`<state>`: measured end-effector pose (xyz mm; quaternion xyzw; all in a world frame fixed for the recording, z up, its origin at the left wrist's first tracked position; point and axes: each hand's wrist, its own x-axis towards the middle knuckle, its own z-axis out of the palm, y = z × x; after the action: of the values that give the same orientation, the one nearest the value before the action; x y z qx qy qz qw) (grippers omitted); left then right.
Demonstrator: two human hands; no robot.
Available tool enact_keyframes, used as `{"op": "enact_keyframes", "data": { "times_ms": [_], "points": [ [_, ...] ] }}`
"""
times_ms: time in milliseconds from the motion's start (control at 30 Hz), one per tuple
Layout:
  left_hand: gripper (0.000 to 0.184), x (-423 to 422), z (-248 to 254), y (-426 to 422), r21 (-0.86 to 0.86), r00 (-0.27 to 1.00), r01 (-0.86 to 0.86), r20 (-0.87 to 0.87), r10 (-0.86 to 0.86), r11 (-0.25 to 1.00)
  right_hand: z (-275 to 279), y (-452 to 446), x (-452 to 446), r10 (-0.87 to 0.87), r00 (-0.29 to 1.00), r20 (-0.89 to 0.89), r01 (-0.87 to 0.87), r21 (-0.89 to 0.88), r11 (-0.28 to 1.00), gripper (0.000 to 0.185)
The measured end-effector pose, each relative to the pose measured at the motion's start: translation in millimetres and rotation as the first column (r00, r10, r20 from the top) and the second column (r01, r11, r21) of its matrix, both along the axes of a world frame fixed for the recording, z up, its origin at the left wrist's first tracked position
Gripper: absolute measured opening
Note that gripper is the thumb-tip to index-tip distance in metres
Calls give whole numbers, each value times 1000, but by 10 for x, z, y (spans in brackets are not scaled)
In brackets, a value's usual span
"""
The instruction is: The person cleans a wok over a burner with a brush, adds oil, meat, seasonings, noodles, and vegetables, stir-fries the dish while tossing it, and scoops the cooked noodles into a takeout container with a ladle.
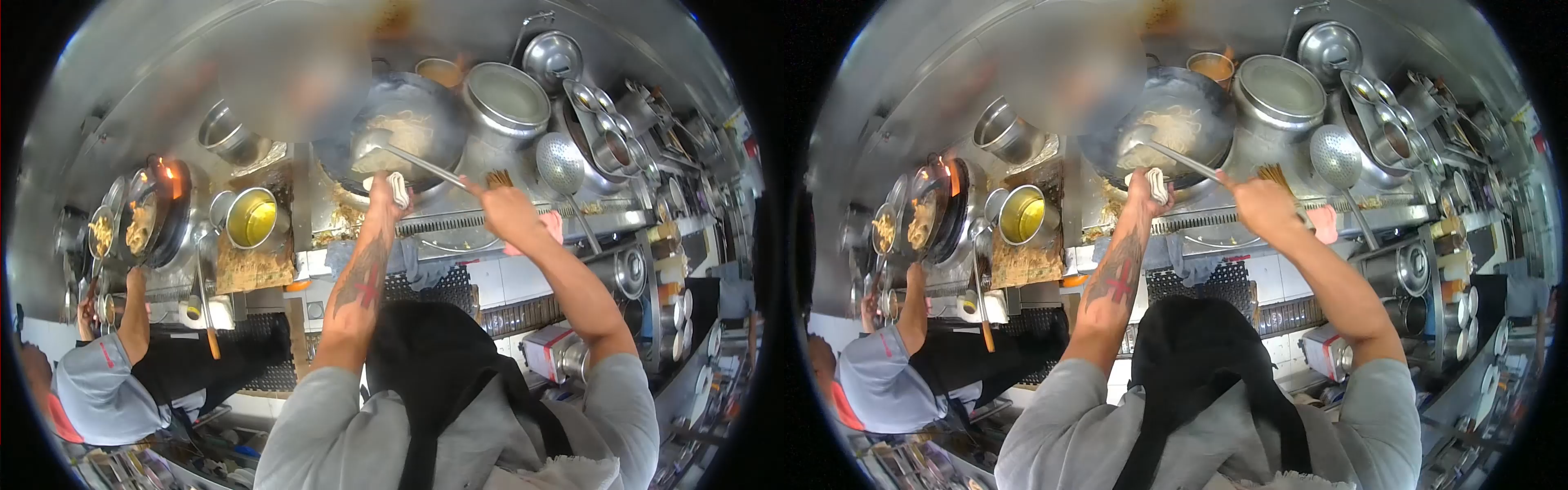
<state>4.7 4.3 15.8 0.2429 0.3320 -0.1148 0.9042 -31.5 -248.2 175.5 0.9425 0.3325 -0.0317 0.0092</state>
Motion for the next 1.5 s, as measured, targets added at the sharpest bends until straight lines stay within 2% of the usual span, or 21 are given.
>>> {"op": "enact_keyframes", "data": {
  "times_ms": [67,100,167,200,233,300,367,433,500,567,633,700,800,867,1000,1100,1167,1233,1367,1433,1500],
  "points": [
    [24,-15,133,-111,200,998,38,-63,-26,979,103,-169,-111,-25,999,27,24,45,999,61],
    [24,87,86,-108,205,998,45,-62,-33,978,142,-229,-165,-41,998,51,37,90,995,62],
    [19,179,-62,-123,185,967,-194,-132,220,963,183,-290,-298,-69,993,98,59,102,993,61],
    [18,95,109,-120,102,999,-24,-32,27,994,247,-331,-307,-83,983,165,65,111,992,60],
    [18,45,5,-101,106,999,-15,-42,20,994,381,-440,-317,-53,986,156,42,76,996,59],
    [16,93,-359,-43,215,990,7,135,-37,976,827,-692,-457,-20,990,141,14,42,999,58],
    [13,-540,246,-251,300,991,-8,130,-32,954,1248,-850,-643,-37,998,-56,35,-31,999,58],
    [13,-1046,873,-466,199,986,3,161,-36,980,1181,-853,-639,-6,998,-64,4,-18,1000,57],
    [16,-701,698,-238,79,978,-71,201,54,994,997,-731,-653,-15,996,-85,14,-12,1000,57],
    [15,-402,546,-295,189,983,-151,133,128,970,590,-374,-422,-12,999,-43,13,21,1000,59],
    [17,-339,-136,-387,223,980,-122,178,83,967,178,-43,-202,-41,999,-14,42,73,996,59],
    [20,-539,-456,-521,329,979,-138,190,78,934,-6,142,-167,-100,994,-33,103,90,991,59],
    [19,-814,-550,-666,362,983,-64,184,-4,930,13,159,-234,-116,987,113,94,183,979,57],
    [19,-821,-537,-709,352,963,-196,245,112,915,243,-28,-317,-143,978,152,115,180,977,57],
    [16,-117,-158,-386,281,966,-228,183,181,932,690,-324,-305,-34,997,65,32,40,999,47],
    [19,105,-29,-236,324,955,-265,218,201,908,833,-419,-414,-101,994,44,102,-17,995,47],
    [21,-25,304,-231,156,964,-28,-257,68,987,844,-482,-422,-93,994,58,95,-35,995,45],
    [20,-73,409,-254,146,967,-10,-252,47,989,851,-507,-443,-82,995,62,85,-54,995,44],
    [17,-390,416,-283,105,994,-91,77,83,990,1084,-575,-432,-40,999,-24,37,-113,993,36],
    [17,-759,848,-319,40,984,61,163,-66,997,1112,-572,-396,-11,999,-50,4,-137,991,34],
    [17,-538,1050,-313,54,993,-28,114,22,998,990,-427,-368,-45,996,-78,37,-94,995,34]
  ]
}}
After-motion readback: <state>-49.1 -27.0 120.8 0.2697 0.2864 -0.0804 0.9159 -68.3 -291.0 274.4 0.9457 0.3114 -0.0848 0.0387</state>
